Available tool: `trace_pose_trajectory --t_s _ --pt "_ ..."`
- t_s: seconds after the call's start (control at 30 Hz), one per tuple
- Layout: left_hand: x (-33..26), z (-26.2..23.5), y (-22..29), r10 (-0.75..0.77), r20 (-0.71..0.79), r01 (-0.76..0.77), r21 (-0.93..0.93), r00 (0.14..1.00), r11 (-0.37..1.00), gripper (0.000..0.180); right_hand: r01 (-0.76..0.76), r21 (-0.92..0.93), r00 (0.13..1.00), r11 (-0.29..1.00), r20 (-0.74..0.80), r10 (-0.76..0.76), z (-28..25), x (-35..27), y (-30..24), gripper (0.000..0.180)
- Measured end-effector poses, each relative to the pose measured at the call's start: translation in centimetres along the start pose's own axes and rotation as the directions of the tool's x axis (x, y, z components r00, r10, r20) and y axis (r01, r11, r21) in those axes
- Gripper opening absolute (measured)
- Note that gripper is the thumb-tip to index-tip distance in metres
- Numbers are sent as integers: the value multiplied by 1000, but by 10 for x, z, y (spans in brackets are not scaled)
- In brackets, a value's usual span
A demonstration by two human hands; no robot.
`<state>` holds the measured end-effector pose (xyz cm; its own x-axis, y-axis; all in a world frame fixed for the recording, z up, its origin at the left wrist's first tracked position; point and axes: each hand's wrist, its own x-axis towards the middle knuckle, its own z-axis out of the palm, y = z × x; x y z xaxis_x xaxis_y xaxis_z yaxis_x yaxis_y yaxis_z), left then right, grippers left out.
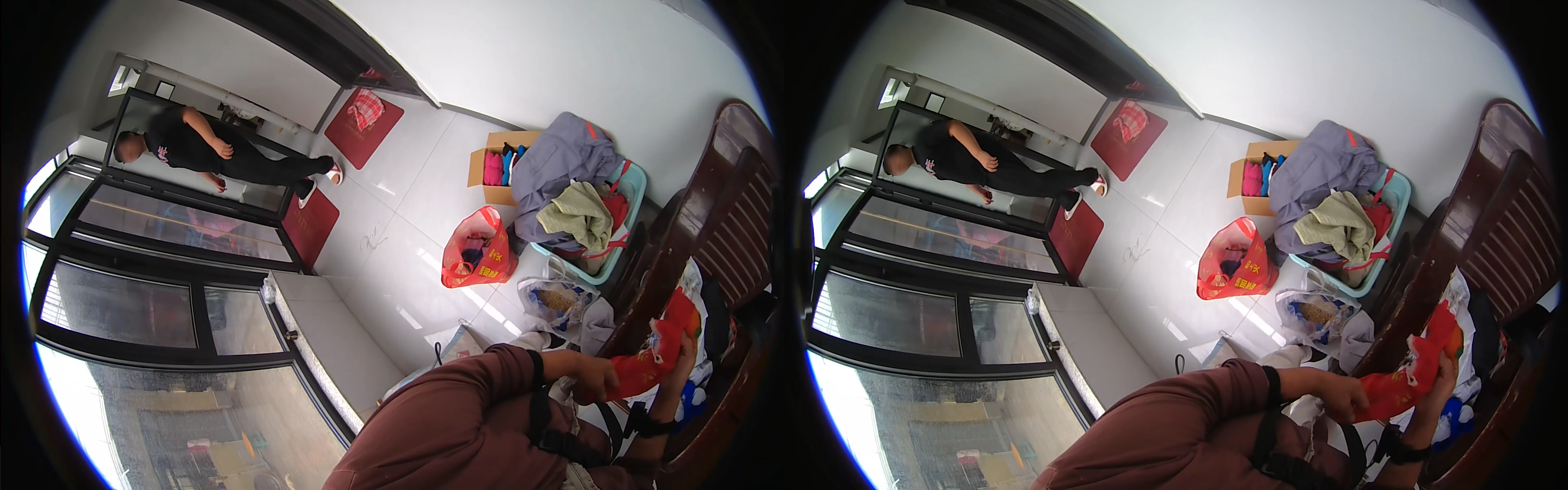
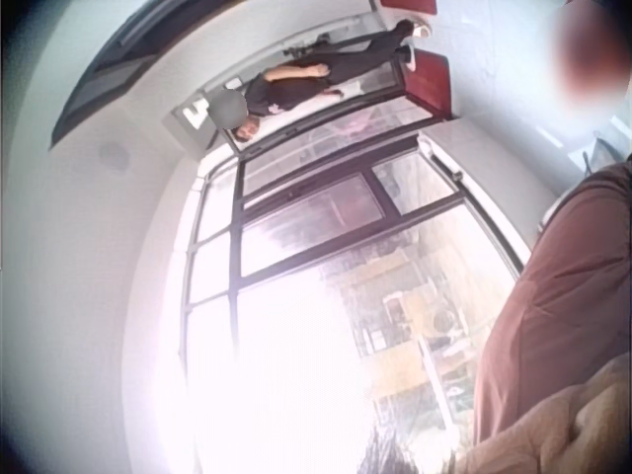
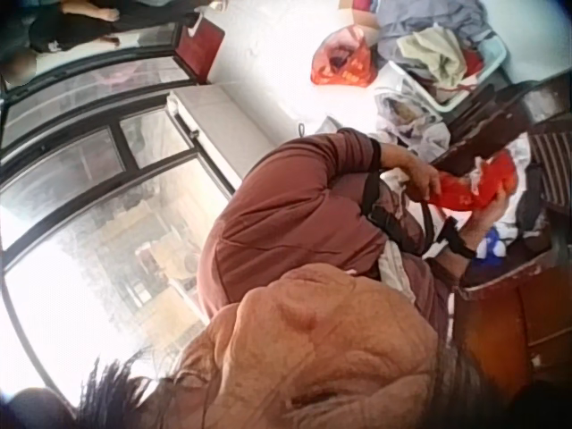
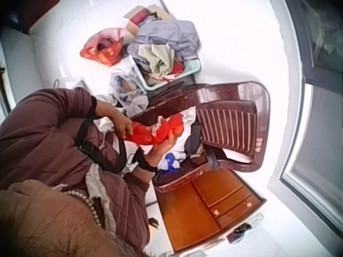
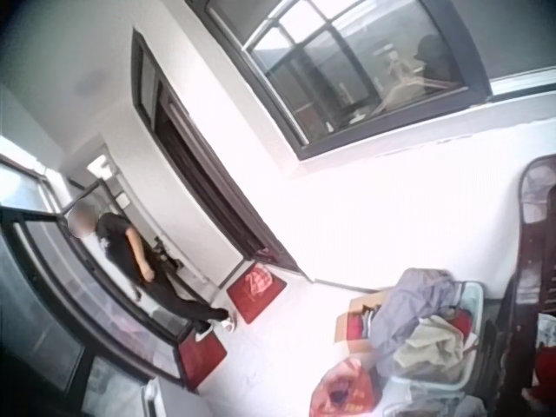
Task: The person removes items from a chair, then disassembles a sewing machine by detaching the head, removing the wooden cover, and placing components aside. They also move a basket of beans and a plastic basin.
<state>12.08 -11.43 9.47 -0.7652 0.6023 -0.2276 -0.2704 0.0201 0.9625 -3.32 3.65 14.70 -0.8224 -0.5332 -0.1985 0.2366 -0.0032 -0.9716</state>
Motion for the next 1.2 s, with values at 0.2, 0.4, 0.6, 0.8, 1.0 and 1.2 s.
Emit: trace_pose_trajectory --t_s 0.2,0.4,0.6,0.8,1.0,1.2 --pt "-6 -7 -13 -41 -222 -5 -201 974 979 32 -205 210 950 956 -192 245 -18 6 -19 33" --pt "-16 -17 -3 -203 -256 62 -470 945 881 37 -213 57 970 976 136 203 -23 4 -49 40" --pt "-22 -31 -7 36 -213 -203 -843 976 499 52 -160 -343 976 926 83 199 -1 -7 -92 30" --pt "-5 -31 -27 78 -368 -375 -921 926 105 79 203 -573 781 794 584 221 49 -34 -19 27" --pt "-11 -39 -37 -171 -515 -510 -857 840 74 74 103 -639 727 762 572 381 53 -79 39 27" --pt "-12 -53 -65 -419 -564 -566 -814 712 135 50 32 -694 700 719 529 480 39 -99 65 34"
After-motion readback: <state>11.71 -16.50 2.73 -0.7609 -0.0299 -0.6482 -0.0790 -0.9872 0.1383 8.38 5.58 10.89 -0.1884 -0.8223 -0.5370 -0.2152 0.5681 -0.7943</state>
